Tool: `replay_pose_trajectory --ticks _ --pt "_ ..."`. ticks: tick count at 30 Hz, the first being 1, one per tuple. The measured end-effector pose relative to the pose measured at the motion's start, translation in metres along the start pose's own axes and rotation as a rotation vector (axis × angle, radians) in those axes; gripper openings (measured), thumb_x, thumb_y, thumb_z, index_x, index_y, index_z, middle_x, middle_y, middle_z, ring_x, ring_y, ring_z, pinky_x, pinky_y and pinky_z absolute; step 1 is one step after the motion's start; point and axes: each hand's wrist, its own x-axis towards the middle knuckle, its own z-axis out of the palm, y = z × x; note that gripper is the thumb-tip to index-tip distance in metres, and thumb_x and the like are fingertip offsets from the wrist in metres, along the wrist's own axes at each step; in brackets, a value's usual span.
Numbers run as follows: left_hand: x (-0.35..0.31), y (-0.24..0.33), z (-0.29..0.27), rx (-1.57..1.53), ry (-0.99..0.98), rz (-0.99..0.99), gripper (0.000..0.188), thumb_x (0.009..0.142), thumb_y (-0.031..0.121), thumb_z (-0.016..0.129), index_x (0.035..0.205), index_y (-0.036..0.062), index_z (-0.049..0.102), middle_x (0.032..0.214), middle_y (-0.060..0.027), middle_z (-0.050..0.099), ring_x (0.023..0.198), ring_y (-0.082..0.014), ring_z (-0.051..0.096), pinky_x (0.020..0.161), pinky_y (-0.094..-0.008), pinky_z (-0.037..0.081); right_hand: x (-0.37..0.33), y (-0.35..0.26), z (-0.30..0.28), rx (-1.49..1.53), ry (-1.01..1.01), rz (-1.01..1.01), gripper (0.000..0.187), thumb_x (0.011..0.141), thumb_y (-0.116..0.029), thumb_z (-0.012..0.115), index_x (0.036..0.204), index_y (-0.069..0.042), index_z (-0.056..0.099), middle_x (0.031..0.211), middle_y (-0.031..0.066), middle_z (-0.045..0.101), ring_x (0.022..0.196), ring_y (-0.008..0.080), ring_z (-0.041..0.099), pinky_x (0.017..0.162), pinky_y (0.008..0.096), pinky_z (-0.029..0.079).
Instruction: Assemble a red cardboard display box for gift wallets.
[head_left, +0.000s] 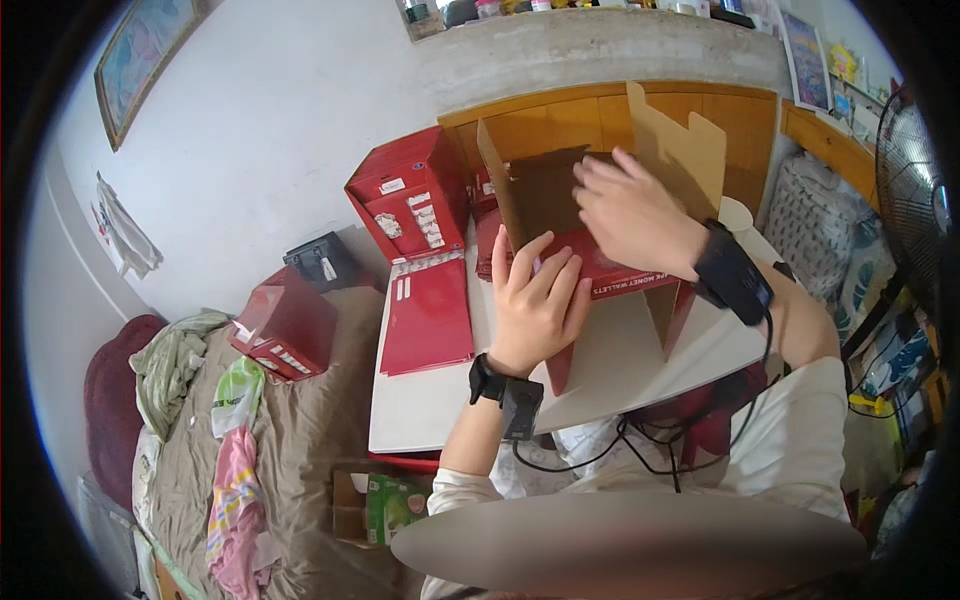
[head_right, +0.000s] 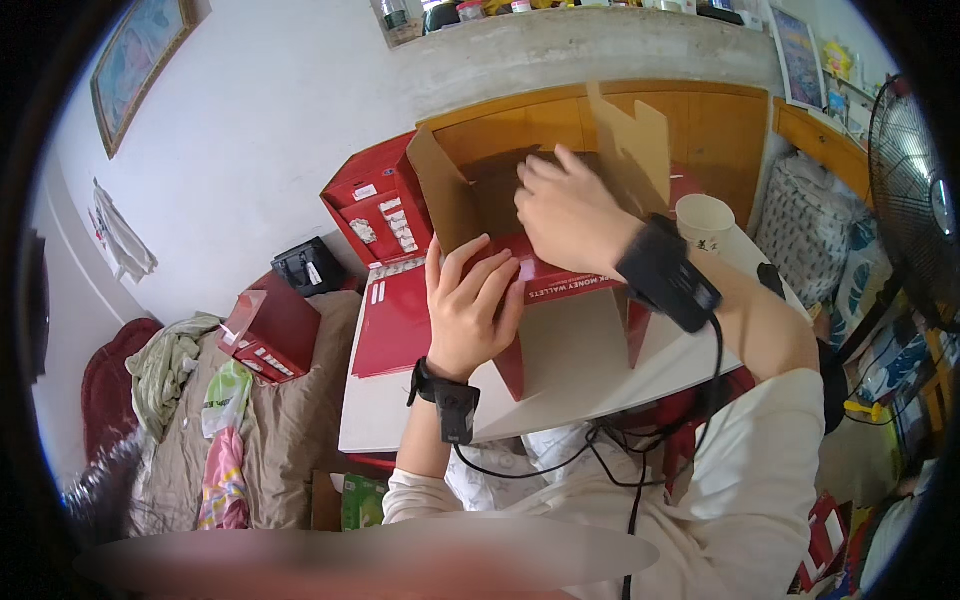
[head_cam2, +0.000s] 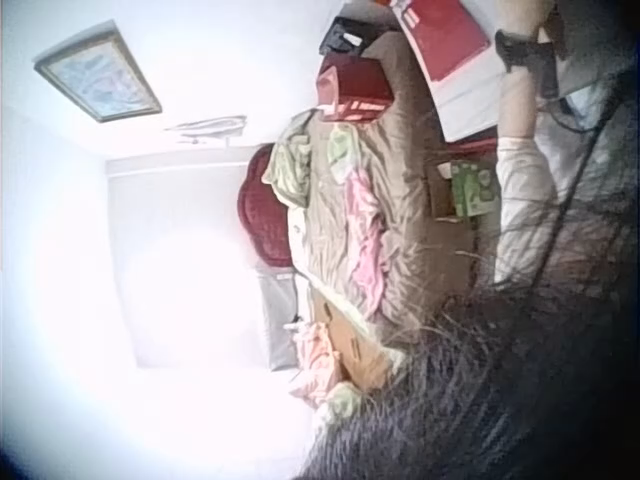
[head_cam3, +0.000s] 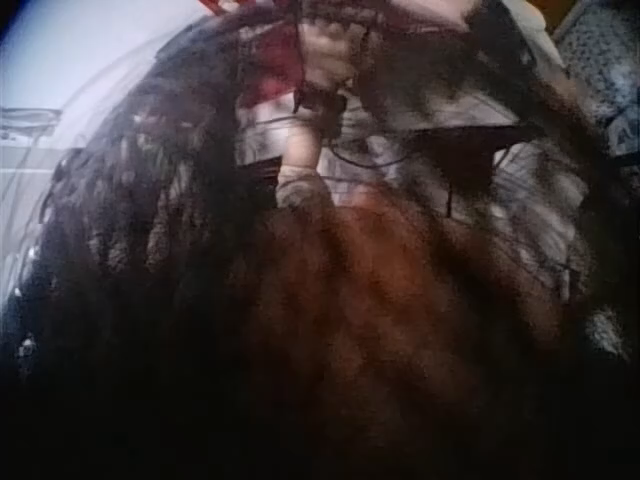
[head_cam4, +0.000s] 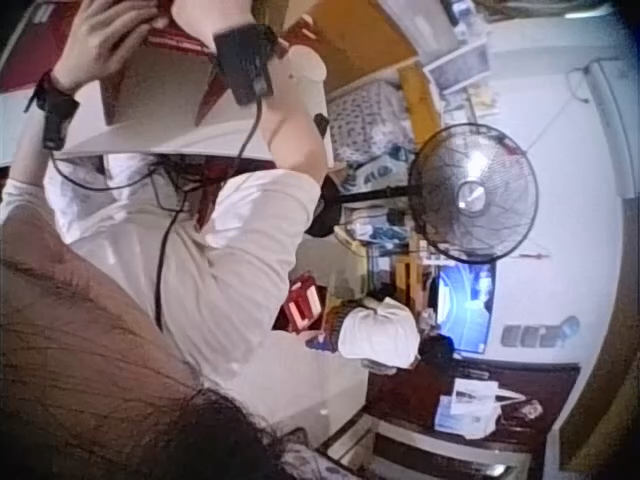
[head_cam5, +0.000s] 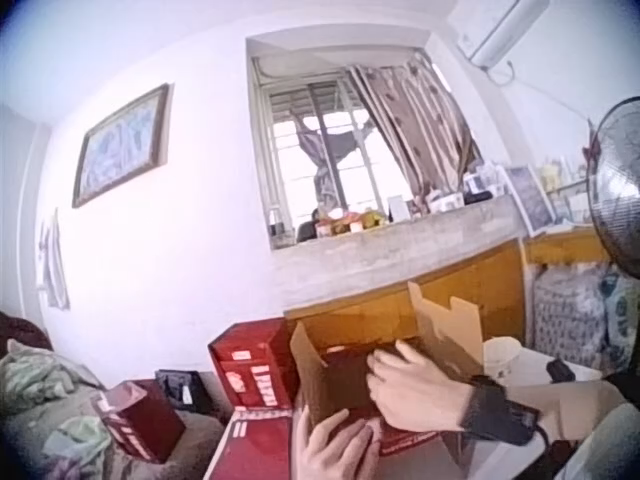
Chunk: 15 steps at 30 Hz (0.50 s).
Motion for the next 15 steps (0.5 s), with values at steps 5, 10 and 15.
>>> replay_pose_trajectory --ticks 5,10,15 --pt "0.0 0.0 0.0 -0.006 -0.008 0.024 0.018 0.072 0.014 0.065 0.086 0.0025 0.064 0.09 -0.0075 0.063 0.095 -0.0251 0.056 0.102 -0.0604 0.026 -0.032 0.048 -0.033 0.004 0.792 0.188 0.042 0.081 -0.018 0.06 0.118 0.0 0.052 0.119 0.0184 0.053 0.115 0.0325 0.047 0.097 0.0442 0.035" --pt "0.009 0.017 -0.01 0.2 -0.063 0.032 0.014 0.073 0.013 0.064 0.085 0.0047 0.066 0.09 -0.0048 0.064 0.1 -0.0231 0.055 0.103 -0.058 0.025 -0.05 0.079 -0.025 0.307 0.87 0.412 0.062 0.084 -0.021 0.062 0.135 -0.002 0.032 0.125 0.0197 0.05 0.113 0.0348 0.05 0.094 0.0415 0.04" --pt "0.045 0.019 -0.01 0.372 -0.377 0.187 0.018 0.073 0.022 0.066 0.074 0.0033 0.064 0.08 -0.0079 0.056 0.091 -0.0251 0.05 0.093 -0.0448 0.035 -0.063 0.07 0.0 0.801 0.552 0.354 0.052 0.083 -0.008 0.055 0.131 0.0 0.037 0.122 0.0214 0.052 0.108 0.0366 0.054 0.092 0.0412 0.042"
